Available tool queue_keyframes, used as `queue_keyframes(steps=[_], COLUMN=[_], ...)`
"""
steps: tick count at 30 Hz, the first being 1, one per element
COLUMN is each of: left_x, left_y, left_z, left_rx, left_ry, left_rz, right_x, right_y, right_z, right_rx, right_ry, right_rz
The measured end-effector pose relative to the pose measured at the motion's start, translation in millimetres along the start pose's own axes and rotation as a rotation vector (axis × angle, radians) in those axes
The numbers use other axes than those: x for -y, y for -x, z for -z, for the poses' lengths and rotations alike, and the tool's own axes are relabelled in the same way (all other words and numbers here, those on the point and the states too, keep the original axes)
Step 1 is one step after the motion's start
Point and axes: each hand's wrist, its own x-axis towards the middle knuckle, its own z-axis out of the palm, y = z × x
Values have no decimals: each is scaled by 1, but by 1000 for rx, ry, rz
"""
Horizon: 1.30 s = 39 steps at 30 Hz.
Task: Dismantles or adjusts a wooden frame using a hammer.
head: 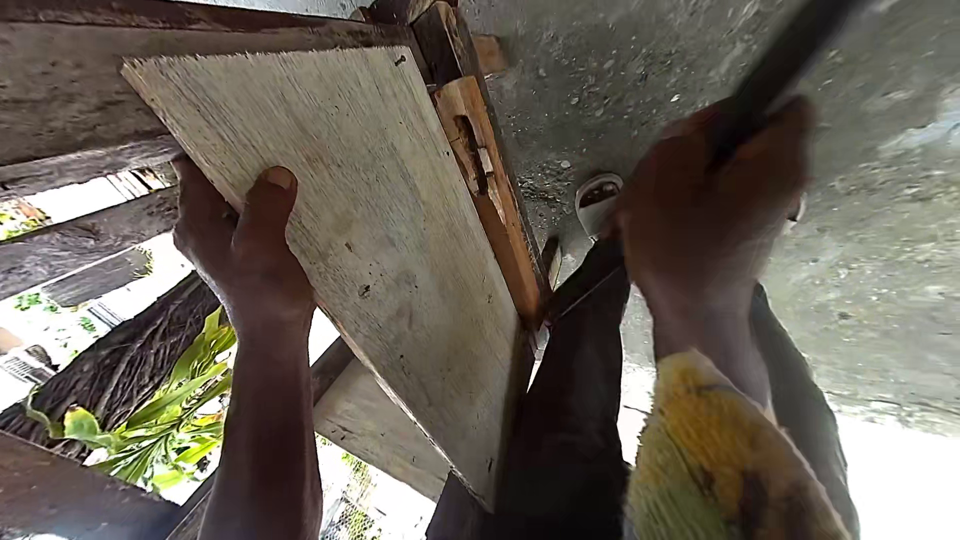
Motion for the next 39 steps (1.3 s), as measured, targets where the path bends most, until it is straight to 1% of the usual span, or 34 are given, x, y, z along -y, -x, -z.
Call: queue_keyframes(steps=[1, 2, 3, 4, 5, 6, 7, 8, 9, 11, 13, 14, 15, 16, 17, 18, 19, 20, 21, 22, 24, 25, 26, 27, 28, 29, 30, 31, 32, 33, 34, 36, 37, 39], left_x=[0, 0, 0, 1, 1, 2, 2, 3, 4, 5, 4, 4, 3, 3, 4, 4, 5, 5, 5, 4, 4, 4, 4, 5, 5, 5, 5, 6, 6, 5, 6, 9, 9, 9], left_y=[0, -1, -2, -1, 0, 0, -1, -3, -2, 1, 0, 0, 0, 0, 1, 2, 2, 0, -2, 1, 2, -1, 0, 1, 0, -1, 0, 1, 1, -1, -4, 1, -2, 0], left_z=[1, 1, 2, 2, 2, 1, 2, 3, 5, 6, 3, 3, 3, 4, 6, 5, 3, 4, 6, 8, 6, 5, 6, 7, 7, 8, 9, 9, 10, 10, 10, 11, 8, 7], left_rx=[-4, -10, -14, -16, -15, -8, 5, 4, 0, 21, 11, 7, -4, -10, -11, -9, 5, 8, 0, 9, 9, 1, 2, 6, 6, 3, 7, 15, 31, 27, 14, 26, 15, 25], left_ry=[6, 12, 14, 11, 8, 4, 4, 19, 11, 12, 25, 23, 17, 13, 11, 14, 13, 7, 10, 7, 5, 8, 4, 1, -6, -17, -22, -18, -12, 2, 15, 17, 37, 50], left_rz=[0, 0, 3, 8, 9, 7, 3, -11, -15, -4, -6, -2, -1, 4, 10, 14, 15, 9, -1, 10, 14, 6, 8, 10, 11, 12, 12, 10, 8, 3, -5, 13, 1, 7], right_x=[-2, 0, 2, 2, -1, -3, -2, 2, 3, -1, -2, -1, 1, 2, 1, -1, 0, 5, 12, 14, 16, 16, 18, 24, 31, 39, 37, 23, 11, 7, 5, -3, -5, -2], right_y=[-5, -3, 8, 23, 34, 35, 31, 22, 18, 15, 1, 1, 8, 21, 36, 42, 40, 34, 25, 25, 15, 4, 1, 4, 10, 19, 25, 28, 28, 22, 17, 33, 32, 27], right_z=[0, -9, -28, -52, -71, -79, -77, -67, -54, -24, -10, -13, -27, -49, -70, -83, -84, -79, -68, -51, -23, -16, -15, -20, -30, -41, -54, -67, -74, -74, -74, -77, -84, -78], right_rx=[-102, -139, -84, 55, 267, 464, 595, 624, 559, 274, -6, -79, -79, 10, 189, 391, 553, 625, 619, 535, 237, 79, -30, -69, -4, 182, 412, 544, 594, 575, 503, 370, 389, 610], right_ry=[-121, -196, -200, -134, -42, 46, 121, 157, 156, 100, -86, -178, -204, -164, -81, 11, 93, 135, 154, 152, 109, 45, -33, -72, -46, 19, 89, 143, 177, 179, 161, 131, 124, 186], right_rz=[23, 3, -52, -121, -191, -246, -256, -215, -153, -74, -33, -41, -77, -127, -182, -224, -238, -207, -157, -114, -31, 12, 15, -27, -98, -194, -265, -265, -241, -195, -155, -163, -171, -238])
